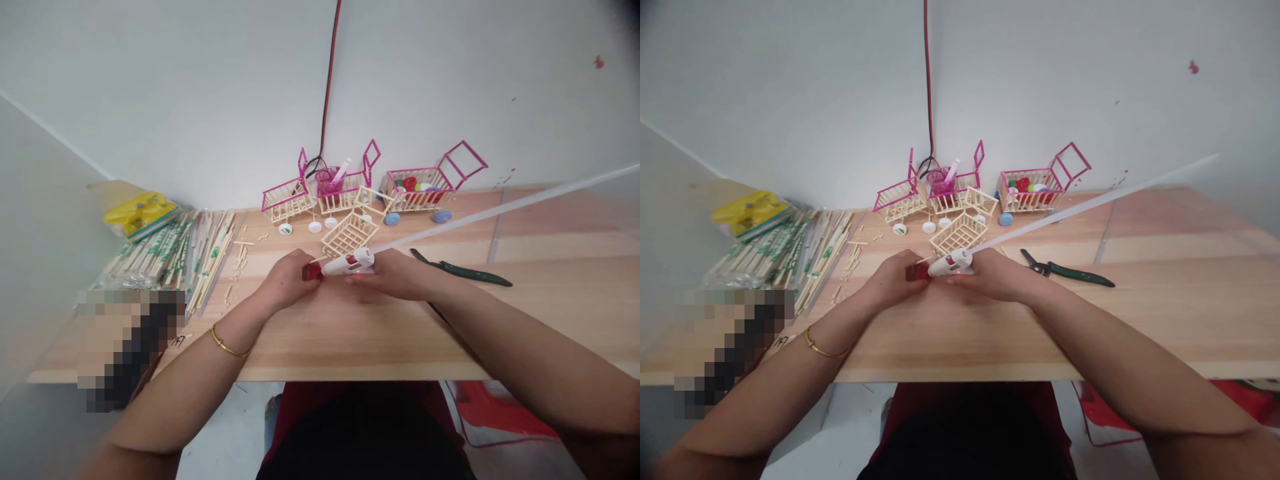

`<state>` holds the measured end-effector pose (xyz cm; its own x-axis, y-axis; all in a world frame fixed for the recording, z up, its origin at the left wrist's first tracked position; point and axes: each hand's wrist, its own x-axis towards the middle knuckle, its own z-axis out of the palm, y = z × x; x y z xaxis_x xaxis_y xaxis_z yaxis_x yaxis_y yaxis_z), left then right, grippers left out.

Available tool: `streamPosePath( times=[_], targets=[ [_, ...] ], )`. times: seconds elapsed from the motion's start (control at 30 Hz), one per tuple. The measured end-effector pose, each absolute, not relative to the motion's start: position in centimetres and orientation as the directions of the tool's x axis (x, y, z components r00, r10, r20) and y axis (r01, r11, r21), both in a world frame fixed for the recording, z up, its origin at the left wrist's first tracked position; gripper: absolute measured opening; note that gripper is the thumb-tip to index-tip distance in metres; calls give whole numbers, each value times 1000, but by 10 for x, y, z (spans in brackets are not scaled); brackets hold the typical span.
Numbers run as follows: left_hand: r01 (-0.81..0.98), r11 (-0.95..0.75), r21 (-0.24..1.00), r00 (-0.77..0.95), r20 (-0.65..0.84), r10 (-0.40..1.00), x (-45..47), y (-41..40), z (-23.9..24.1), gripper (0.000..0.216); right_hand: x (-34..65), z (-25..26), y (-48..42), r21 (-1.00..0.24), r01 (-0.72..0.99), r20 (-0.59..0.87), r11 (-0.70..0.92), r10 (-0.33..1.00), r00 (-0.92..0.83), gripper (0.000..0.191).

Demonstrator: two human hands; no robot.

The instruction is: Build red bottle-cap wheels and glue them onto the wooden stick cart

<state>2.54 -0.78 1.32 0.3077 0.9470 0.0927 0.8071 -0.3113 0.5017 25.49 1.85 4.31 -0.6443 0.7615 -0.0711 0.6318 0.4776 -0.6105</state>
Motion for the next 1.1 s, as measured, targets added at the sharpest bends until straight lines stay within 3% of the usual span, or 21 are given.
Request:
streamPosePath(
  times=[1.1],
  targets=[
    [801, -308, 514, 304, 94, 948, 26, -8, 14, 7, 254, 45, 18, -604, 635, -75, 481, 760, -646, 28]
  ],
)
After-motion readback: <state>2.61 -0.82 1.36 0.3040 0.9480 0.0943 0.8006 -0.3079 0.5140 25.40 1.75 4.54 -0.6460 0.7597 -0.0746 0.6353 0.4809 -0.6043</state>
